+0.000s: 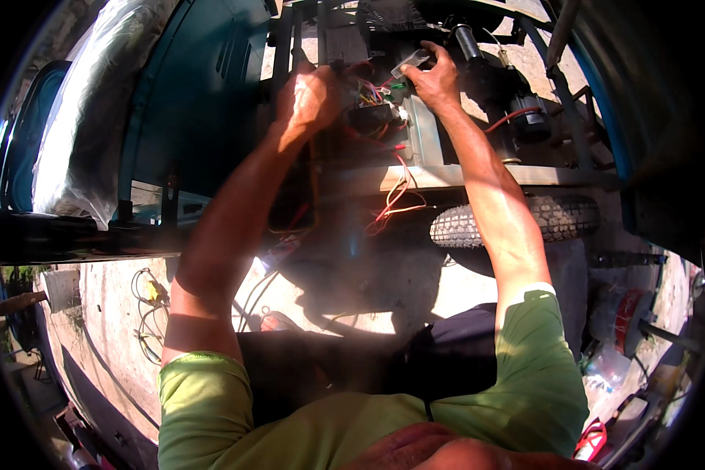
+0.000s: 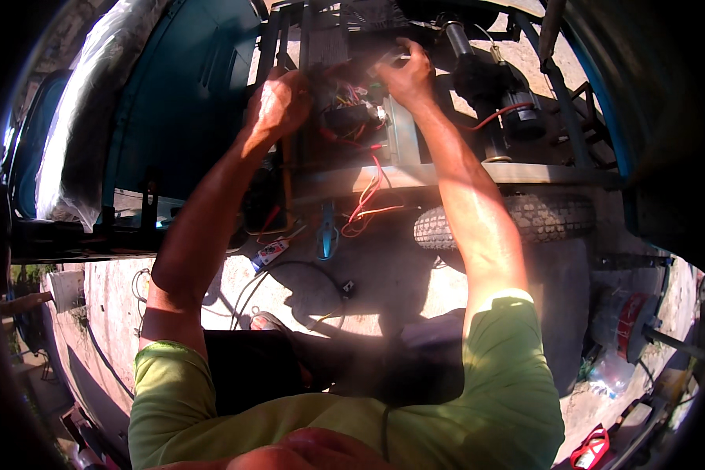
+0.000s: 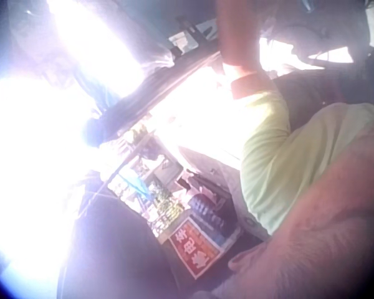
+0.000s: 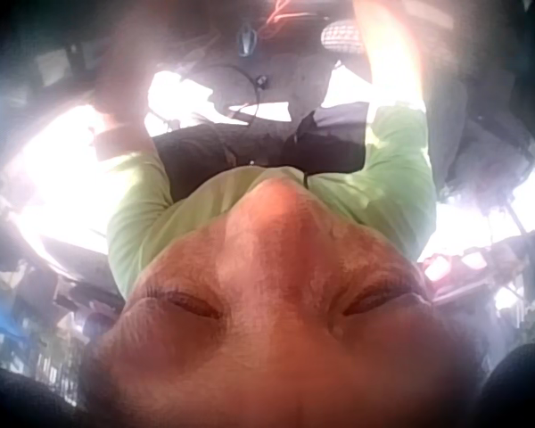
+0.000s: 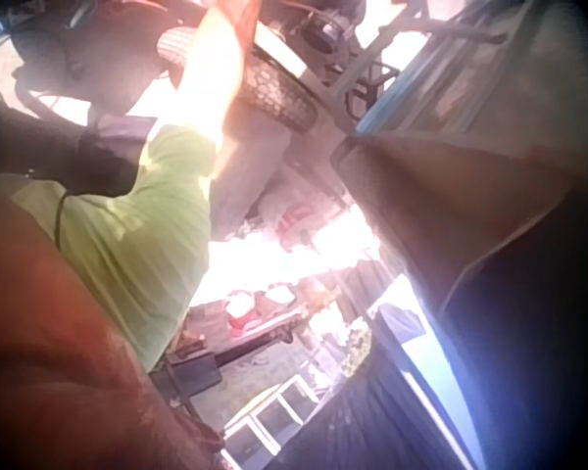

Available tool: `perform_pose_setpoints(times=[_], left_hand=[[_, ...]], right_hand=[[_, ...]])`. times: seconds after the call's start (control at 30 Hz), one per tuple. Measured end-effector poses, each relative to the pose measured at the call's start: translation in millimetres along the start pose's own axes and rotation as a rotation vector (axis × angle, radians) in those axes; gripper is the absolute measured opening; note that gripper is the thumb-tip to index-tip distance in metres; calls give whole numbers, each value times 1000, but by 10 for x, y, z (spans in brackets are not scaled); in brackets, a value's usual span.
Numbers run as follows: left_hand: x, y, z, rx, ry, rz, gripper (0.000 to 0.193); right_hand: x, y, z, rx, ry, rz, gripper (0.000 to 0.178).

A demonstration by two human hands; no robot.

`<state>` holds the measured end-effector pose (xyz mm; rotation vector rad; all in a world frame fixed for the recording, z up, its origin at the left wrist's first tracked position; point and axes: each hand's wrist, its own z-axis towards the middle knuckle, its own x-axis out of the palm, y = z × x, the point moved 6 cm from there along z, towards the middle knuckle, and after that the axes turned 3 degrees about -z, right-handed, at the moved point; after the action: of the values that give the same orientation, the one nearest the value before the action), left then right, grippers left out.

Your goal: The person works on the electrical wiring of an electric vehicle by connecting various colored wires and using a multimeter to check the electrical components.

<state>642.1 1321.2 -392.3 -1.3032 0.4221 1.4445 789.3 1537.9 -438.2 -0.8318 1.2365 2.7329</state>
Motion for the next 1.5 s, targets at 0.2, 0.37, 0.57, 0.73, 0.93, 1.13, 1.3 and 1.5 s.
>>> perform_pose_setpoints(times=[0.2, 0.37, 0.57, 0.73, 0.93, 1.13, 1.3, 1.5], left_hand=[[-276, 95, 26, -124, -105, -36, 20], [-431, -16, -87, -178, -70, -59, 26], [-539, -67, -213, -191, -88, -71, 27], [-596, -118, -368, -228, -16, -87, 25], [-583, -120, -509, -249, 63, -130, 23], [-575, -85, -510, -273, 68, -109, 24], [-520, -75, -502, -237, 120, -111, 24], [-463, -90, -486, -202, 112, -83, 24]], right_hand=[[127, 118, -58, -98, 129, -48, 55], [332, 34, -77, -280, 230, -98, 48], [550, -24, -27, -254, 389, -231, 41], [461, -31, 27, -44, 357, -63, 36], [279, 63, 55, -136, 223, -338, 34], [482, 575, -348, 10, 563, -451, 49], [584, 713, -528, 208, 833, -483, 74], [624, 660, -643, 167, 643, -180, 77]])
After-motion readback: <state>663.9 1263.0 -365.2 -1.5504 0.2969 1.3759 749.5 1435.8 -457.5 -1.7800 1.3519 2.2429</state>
